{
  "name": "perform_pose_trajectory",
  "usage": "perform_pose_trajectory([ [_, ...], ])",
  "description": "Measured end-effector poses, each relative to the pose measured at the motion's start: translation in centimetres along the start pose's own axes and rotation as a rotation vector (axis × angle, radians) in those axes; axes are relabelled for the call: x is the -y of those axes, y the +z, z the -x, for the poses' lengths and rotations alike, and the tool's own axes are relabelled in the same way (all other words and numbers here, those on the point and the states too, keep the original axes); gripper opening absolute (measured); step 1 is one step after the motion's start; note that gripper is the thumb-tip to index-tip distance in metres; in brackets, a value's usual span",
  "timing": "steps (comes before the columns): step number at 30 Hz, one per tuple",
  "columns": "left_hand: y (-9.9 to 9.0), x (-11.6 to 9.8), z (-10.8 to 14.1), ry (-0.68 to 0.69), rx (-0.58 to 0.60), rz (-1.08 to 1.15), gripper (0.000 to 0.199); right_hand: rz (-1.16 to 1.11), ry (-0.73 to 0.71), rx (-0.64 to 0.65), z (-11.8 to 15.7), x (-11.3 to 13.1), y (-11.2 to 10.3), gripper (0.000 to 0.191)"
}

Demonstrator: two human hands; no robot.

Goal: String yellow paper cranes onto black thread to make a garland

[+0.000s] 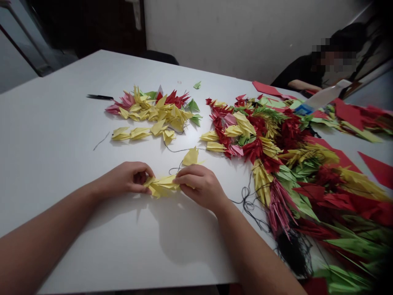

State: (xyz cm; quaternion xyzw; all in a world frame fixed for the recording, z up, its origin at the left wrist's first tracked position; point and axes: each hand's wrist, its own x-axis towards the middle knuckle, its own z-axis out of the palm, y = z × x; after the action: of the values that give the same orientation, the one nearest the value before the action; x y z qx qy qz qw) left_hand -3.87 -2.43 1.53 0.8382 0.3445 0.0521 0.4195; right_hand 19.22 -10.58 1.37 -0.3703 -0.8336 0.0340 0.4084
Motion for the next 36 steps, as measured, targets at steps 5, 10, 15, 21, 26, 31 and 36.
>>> perform_pose_trajectory([
  [5,0.3,-0.4,-0.1,-0.031,-0.048,-0.018,0.033,0.015,-0.038,0.007,-0.1,0.6,0.3,0.014],
  [10,0.7,-0.4,-0.1,0.006,-0.103,-0.087,0.035,-0.036,-0.039,0.024,0.0,0.6,0.9,0.016],
  [15,0.7,-0.4,-0.2,0.022,-0.098,-0.115,0.033,-0.083,-0.001,0.022,0.0,0.4,1.2,0.017],
  [21,0.9,-0.6,0.0,0.087,-0.106,-0.200,0.036,-0.052,-0.021,0.030,-0.2,0.5,1.6,0.017],
  [26,1.7,-1.0,0.0,0.233,-0.140,-0.321,0.035,-0.055,0.001,0.080,-0.2,0.6,1.9,0.018],
  [31,2.2,-0.9,0.1,0.280,-0.166,-0.380,0.029,-0.014,0.158,0.116,0.0,0.1,1.3,0.028],
  [36,1.9,-0.5,0.1,0.284,-0.218,-0.433,0.020,0.130,0.265,0.291,0.0,-0.2,0.6,0.023],
])
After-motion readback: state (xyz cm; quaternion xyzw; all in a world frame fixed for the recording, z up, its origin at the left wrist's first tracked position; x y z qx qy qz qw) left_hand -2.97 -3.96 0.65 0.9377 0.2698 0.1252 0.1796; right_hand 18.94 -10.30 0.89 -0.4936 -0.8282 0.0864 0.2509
